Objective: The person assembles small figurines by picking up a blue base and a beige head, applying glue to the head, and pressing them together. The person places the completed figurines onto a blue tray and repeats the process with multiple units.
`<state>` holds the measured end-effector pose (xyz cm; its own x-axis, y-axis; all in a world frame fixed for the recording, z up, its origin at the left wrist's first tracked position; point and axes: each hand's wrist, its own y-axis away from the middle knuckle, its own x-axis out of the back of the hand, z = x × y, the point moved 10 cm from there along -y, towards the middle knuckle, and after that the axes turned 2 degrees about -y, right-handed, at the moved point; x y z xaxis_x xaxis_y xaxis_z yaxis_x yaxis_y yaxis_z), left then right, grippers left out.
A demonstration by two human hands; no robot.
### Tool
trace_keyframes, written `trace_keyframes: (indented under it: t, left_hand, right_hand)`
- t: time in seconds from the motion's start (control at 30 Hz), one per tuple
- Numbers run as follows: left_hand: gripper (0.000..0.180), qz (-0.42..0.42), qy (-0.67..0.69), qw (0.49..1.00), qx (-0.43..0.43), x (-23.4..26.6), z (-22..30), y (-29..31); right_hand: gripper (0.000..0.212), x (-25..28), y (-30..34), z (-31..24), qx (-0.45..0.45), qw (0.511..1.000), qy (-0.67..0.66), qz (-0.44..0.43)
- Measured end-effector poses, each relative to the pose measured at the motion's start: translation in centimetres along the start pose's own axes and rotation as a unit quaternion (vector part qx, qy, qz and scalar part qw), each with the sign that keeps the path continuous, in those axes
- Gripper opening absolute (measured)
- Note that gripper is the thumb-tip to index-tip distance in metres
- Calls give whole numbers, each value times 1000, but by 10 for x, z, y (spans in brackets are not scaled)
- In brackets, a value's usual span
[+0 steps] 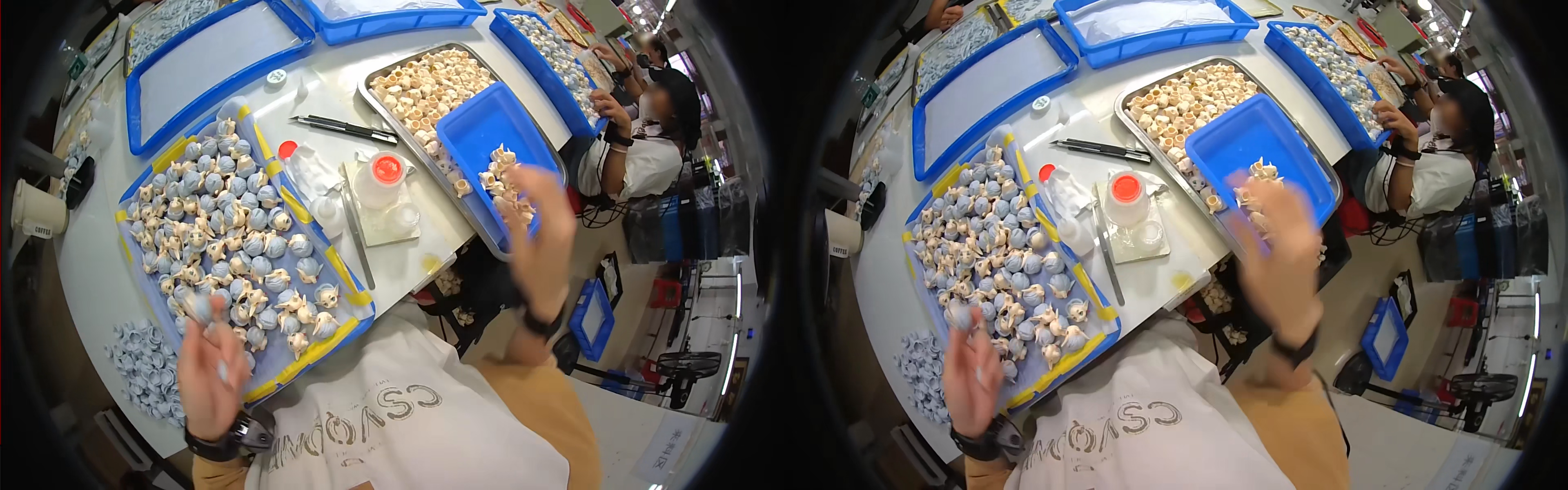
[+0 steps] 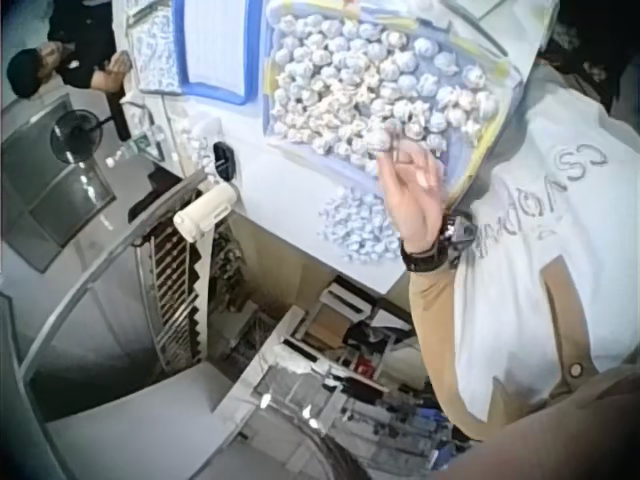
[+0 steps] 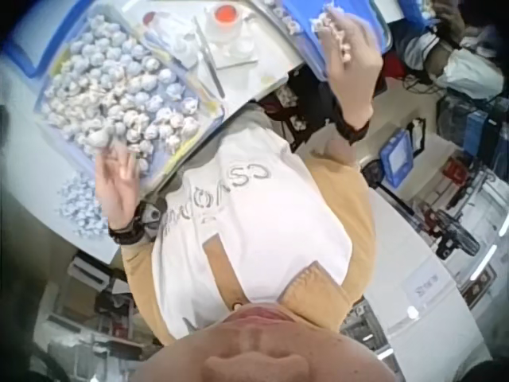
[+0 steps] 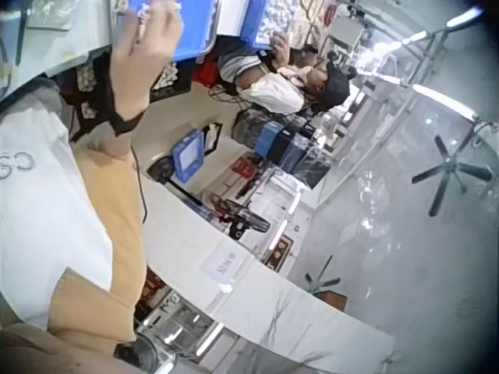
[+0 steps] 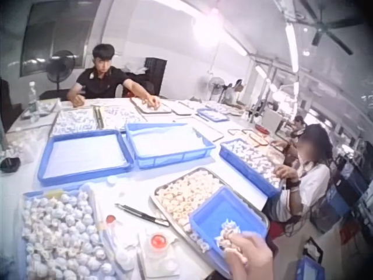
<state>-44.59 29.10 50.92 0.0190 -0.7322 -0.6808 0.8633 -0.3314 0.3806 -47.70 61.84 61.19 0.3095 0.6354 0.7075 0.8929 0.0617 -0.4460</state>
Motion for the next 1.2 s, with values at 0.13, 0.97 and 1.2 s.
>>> trace_keyframes:
  t: [0.13,0.97,1.2]
  left_hand:
    - [46,47,-22,998,44,-11,-13,-6]
    - [30,-138,-163,974,78,-39,-26,20]
    - [23,-128,-92,987,22,-31,-27,14]
  right_hand:
    - [27,30,-37,75,-85,979,185,-28]
    - [30,-96,10,-193,260,919,-271,-119]
    - [35,-107,26,-182,254,909,-309,-117]
